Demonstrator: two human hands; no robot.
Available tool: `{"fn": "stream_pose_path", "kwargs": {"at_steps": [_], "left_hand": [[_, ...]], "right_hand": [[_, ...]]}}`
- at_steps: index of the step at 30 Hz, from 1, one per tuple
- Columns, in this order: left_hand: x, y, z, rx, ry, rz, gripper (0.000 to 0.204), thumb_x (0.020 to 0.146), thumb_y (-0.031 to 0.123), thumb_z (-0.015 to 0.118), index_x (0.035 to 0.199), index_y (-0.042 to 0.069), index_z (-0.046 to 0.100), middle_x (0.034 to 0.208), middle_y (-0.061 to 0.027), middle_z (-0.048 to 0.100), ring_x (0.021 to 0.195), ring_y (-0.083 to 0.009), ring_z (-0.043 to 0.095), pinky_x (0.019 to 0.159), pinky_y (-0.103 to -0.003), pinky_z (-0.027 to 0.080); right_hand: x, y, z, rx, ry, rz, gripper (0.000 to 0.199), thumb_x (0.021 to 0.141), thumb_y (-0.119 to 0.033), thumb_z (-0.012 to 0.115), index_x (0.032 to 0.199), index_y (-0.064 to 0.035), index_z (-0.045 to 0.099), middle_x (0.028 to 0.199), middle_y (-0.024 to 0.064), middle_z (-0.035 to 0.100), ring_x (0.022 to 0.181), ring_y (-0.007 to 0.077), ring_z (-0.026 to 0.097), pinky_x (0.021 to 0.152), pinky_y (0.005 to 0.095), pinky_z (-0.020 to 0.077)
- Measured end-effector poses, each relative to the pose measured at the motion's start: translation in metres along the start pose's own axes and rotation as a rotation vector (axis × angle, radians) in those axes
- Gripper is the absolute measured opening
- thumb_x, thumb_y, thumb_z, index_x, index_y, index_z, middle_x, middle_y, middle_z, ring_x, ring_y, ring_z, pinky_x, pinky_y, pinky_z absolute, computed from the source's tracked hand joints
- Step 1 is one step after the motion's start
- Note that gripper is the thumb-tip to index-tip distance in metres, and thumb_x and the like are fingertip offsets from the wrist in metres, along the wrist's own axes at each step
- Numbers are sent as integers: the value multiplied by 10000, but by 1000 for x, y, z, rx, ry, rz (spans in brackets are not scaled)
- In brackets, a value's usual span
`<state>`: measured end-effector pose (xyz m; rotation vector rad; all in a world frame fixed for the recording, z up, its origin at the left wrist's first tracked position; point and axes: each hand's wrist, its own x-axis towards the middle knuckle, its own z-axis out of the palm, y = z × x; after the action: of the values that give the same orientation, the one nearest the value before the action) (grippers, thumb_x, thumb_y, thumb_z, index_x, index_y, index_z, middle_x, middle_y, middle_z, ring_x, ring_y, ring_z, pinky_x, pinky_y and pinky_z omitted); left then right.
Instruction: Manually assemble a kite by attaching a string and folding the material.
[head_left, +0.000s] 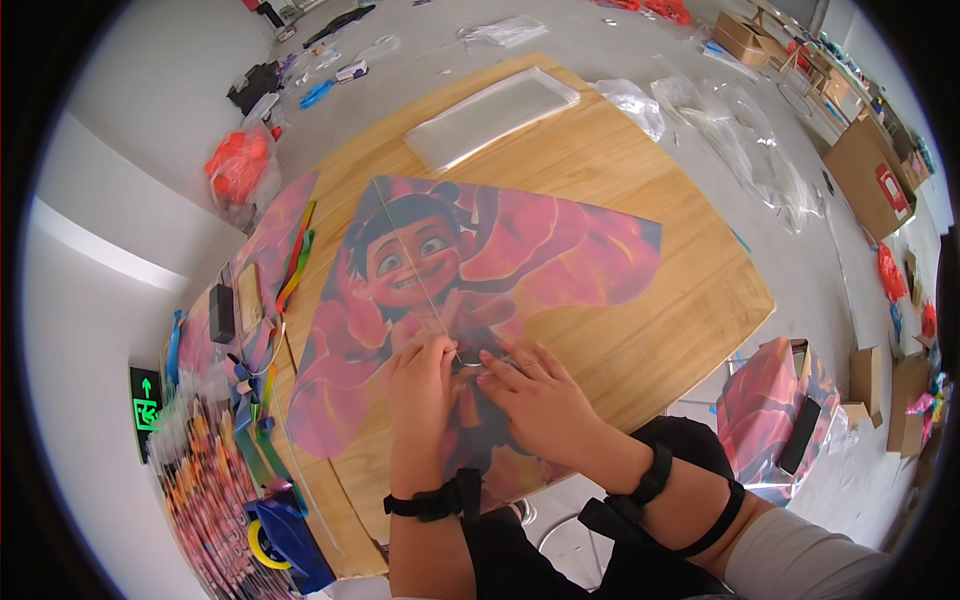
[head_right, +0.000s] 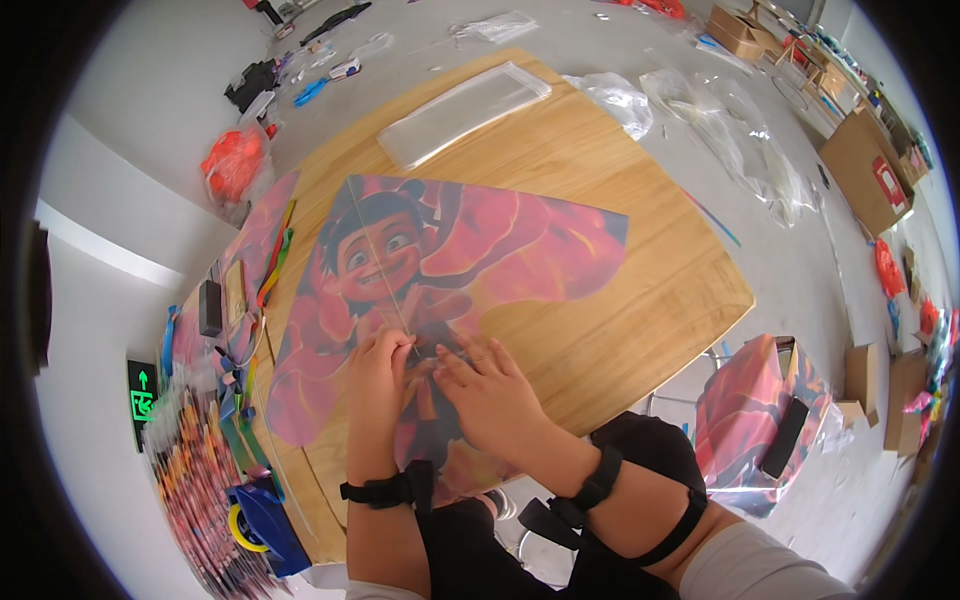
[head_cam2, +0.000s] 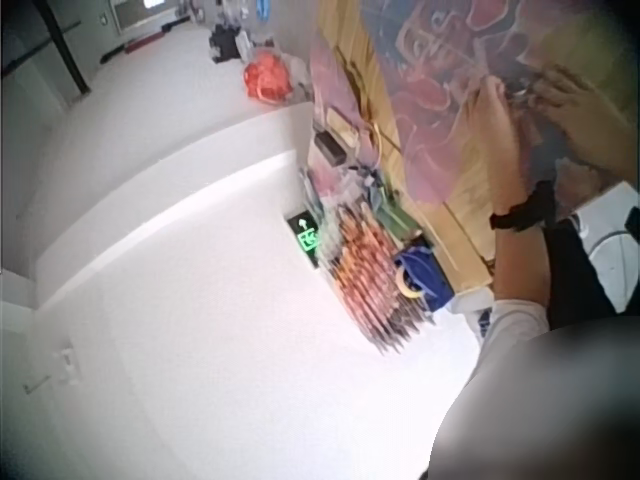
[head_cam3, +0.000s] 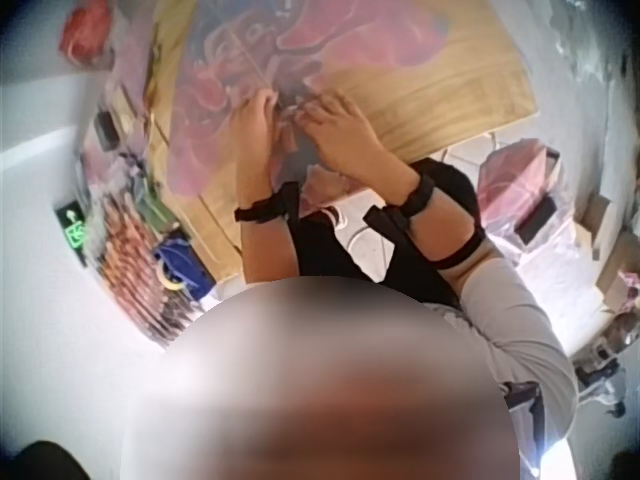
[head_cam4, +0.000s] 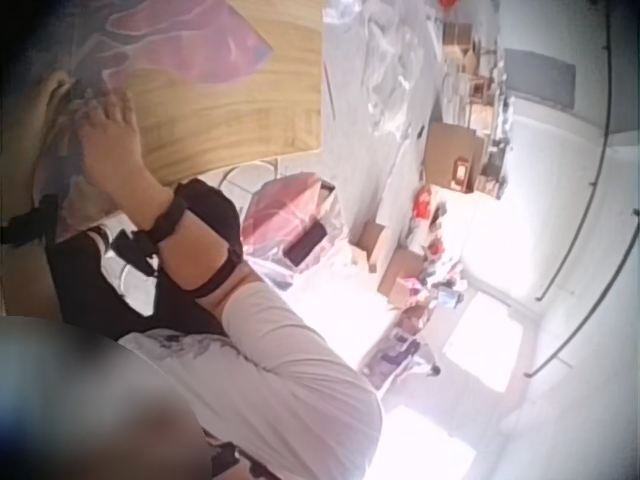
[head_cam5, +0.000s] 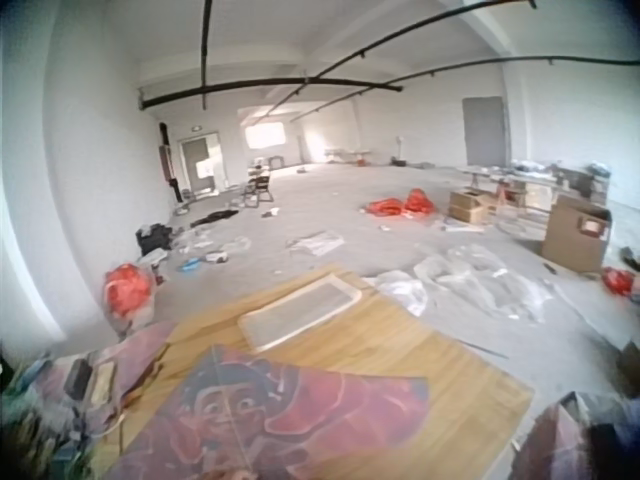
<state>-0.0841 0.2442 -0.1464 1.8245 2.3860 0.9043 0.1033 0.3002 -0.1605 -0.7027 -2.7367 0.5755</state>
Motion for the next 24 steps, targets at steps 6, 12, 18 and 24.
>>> {"fn": "stream_pose_path", "kwargs": {"at_steps": [6,12,18,24], "left_hand": [[4,11,-11,-27,-71,1,236,904,41,664,1136,85,665,1015,-97,748,973,-337,691,823,-411,534],[1,10,-18,6,-165,40,392,863,0,680,1244,79,635,1091,-117,750,1011,-342,689,860,-423,535],[0,13,-20,18,-176,40,391,846,17,700,1231,61,641,1089,-132,745,1017,-357,681,872,-430,530],[-5,12,-15,49,-230,-37,377,872,108,724,1241,65,655,1102,-132,724,1089,-341,645,922,-439,496]], "right_hand": [[0,2,2,17,7,9,546,788,-86,648,1333,-89,615,1527,91,490,1474,311,366,1197,547,307],[3,-6,8,15,76,26,473,779,-91,656,1251,-59,630,1470,81,534,1438,307,412,1184,518,335],[-1,-14,12,55,86,-52,417,778,-115,658,1191,-57,650,1407,61,579,1409,268,456,1160,462,362],[-4,-12,15,57,60,-57,382,780,-135,666,1159,-91,667,1405,18,590,1398,231,471,1162,449,361]]}}
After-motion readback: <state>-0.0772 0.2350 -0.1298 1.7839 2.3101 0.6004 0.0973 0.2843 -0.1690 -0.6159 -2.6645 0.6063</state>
